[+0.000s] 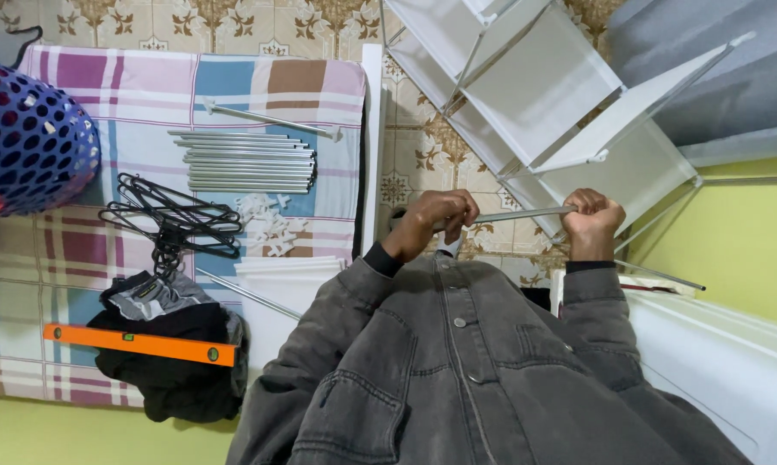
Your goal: The person assembles a shelf organizer by attaching plastic connectors onto metal rods and inserting the rods into the fabric shelf unit by hand.
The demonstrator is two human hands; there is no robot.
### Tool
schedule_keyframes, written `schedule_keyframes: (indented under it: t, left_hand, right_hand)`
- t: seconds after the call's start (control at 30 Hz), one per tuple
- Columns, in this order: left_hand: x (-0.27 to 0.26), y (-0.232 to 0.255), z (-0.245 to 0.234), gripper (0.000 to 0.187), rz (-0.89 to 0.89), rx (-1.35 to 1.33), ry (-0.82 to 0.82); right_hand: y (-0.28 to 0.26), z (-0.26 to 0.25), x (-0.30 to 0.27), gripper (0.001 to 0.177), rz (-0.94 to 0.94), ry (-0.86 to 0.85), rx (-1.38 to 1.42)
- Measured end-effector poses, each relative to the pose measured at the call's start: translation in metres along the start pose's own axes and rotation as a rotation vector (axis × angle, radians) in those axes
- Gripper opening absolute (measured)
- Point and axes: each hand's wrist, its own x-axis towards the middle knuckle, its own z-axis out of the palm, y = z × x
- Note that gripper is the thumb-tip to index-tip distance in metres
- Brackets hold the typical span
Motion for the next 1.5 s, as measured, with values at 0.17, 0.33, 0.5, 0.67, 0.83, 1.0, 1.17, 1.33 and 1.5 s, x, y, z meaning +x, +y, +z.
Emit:
schedule_keyframes:
  t: [0.17, 0.33, 0.5, 0.67, 0.83, 1.0, 1.17, 1.33, 1.5]
  left_hand:
    - [0.018, -0.007, 0.013, 0.058, 0.059, 0.224, -0.049]
    - [0.011, -0.024, 0.03, 0.054, -0.167, 0.209, 0.087]
    - [0.014, -0.058, 0.026, 0.047, -0.112, 0.324, 0.173]
    - [0.009, -0.07, 0.013, 0.046, -0.104, 0.243, 0.357]
    - [-0.004, -0.081, 0.006, 0.04, -0.052, 0.108, 0.482]
    - [-0.019, -0.087, 0.007, 0.035, 0.061, 0.302, 0.572]
    - [-0.028, -0.082, 0.016, 0.042, -0.007, 0.401, 0.701]
    - [-0.035, -0.091, 0.021, 0.051, -0.011, 0.367, 0.782]
    - [-0.05, -0.09, 0.029, 0.052, -0.077, 0.468, 0.811]
  right_hand:
    - [0.014, -0.006, -0.011, 0.051, -0.08, 0.229, 0.09]
    - [0.047, -0.008, -0.033, 0.054, 0.061, 0.185, 0.003]
    - [0.113, -0.002, -0.049, 0.043, 0.309, 0.038, -0.282]
    - [0.158, 0.049, -0.1, 0.048, 0.457, -0.311, -0.889]
    - [0.177, 0.063, -0.126, 0.054, 0.538, -0.577, -1.332]
    - [0.186, 0.069, -0.146, 0.067, 0.414, -0.657, -1.673]
    - [0.183, 0.078, -0.155, 0.071, 0.429, -0.745, -1.727]
    - [0.187, 0.081, -0.166, 0.082, 0.4, -0.88, -1.845]
    - [0.197, 0.078, -0.175, 0.086, 0.308, -0.937, -2.112]
